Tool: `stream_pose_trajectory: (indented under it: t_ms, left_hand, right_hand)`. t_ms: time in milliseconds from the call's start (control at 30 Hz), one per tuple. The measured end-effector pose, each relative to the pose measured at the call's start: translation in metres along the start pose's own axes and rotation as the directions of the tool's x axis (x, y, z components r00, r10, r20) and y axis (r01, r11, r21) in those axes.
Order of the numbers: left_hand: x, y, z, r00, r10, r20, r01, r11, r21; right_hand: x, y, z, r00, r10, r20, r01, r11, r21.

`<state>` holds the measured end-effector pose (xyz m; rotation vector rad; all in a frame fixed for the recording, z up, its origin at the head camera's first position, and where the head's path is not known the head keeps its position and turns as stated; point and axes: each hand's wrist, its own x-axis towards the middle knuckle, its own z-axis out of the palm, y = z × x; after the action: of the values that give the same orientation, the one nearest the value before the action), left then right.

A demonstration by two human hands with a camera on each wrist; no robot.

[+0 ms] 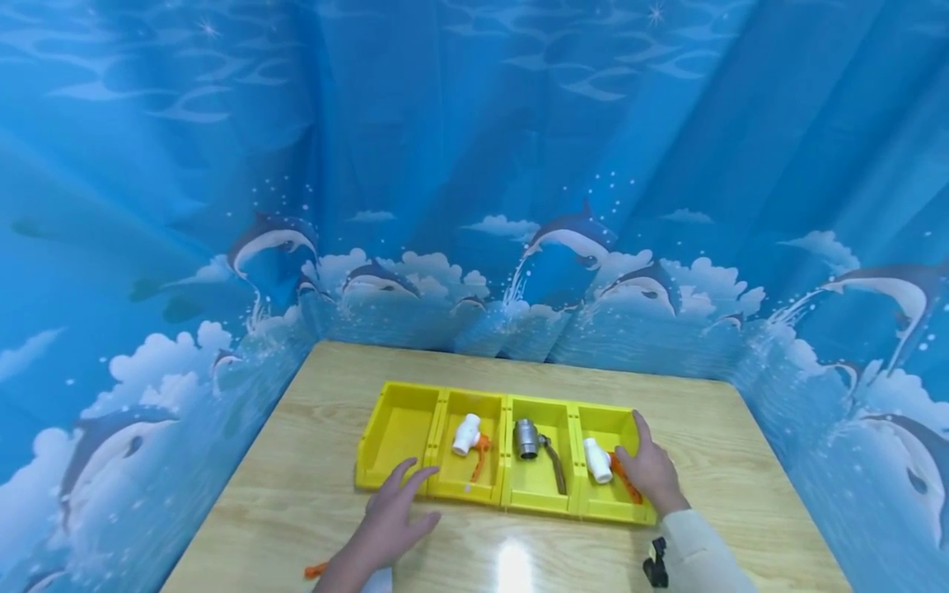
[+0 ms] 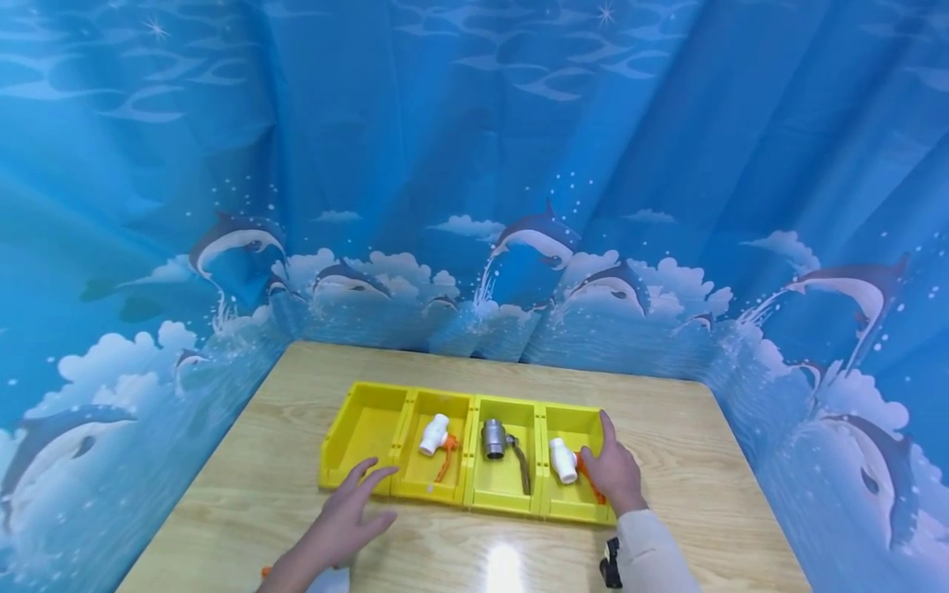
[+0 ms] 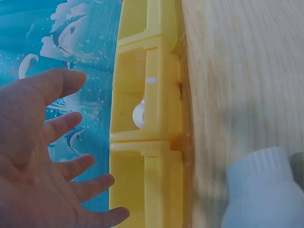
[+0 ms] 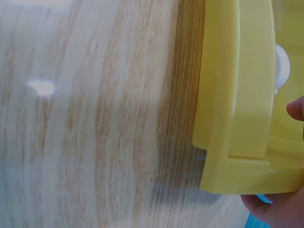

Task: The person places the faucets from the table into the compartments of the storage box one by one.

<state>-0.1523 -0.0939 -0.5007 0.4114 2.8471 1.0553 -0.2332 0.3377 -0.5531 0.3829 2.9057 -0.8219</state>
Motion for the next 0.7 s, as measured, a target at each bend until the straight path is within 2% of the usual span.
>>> stream_pose_trajectory:
  t_ms: [233,367,500,700]
  left_hand:
    - [-0.010,0.001,0.002,0.996,-0.023,0.082,0.028,0.998,-0.057]
    - [-0.018,-0.001,0.008,0.998,-0.014,0.063,0.016,0.999,-0.040]
    - [-0.025,-0.005,0.015,0.998,-0.040,0.053,0.041,0.999,-0.019]
    - [-0.028,-0.008,0.009,0.993,-0.100,0.057,0.097,0.994,0.043]
  right_hand:
    - [-0.003,-0.002,-0.002,1.000,-0.016,0.000,0.016,1.000,-0.005]
    - [-0.007,0.002,0.001,1.000,-0.021,0.004,0.021,1.000,0.001]
    - [-0.009,0.010,0.003,1.000,-0.022,0.003,0.022,1.000,-0.012]
    - [-0.002,0.008,0.000,0.999,-0.049,-0.001,0.049,0.999,-0.010]
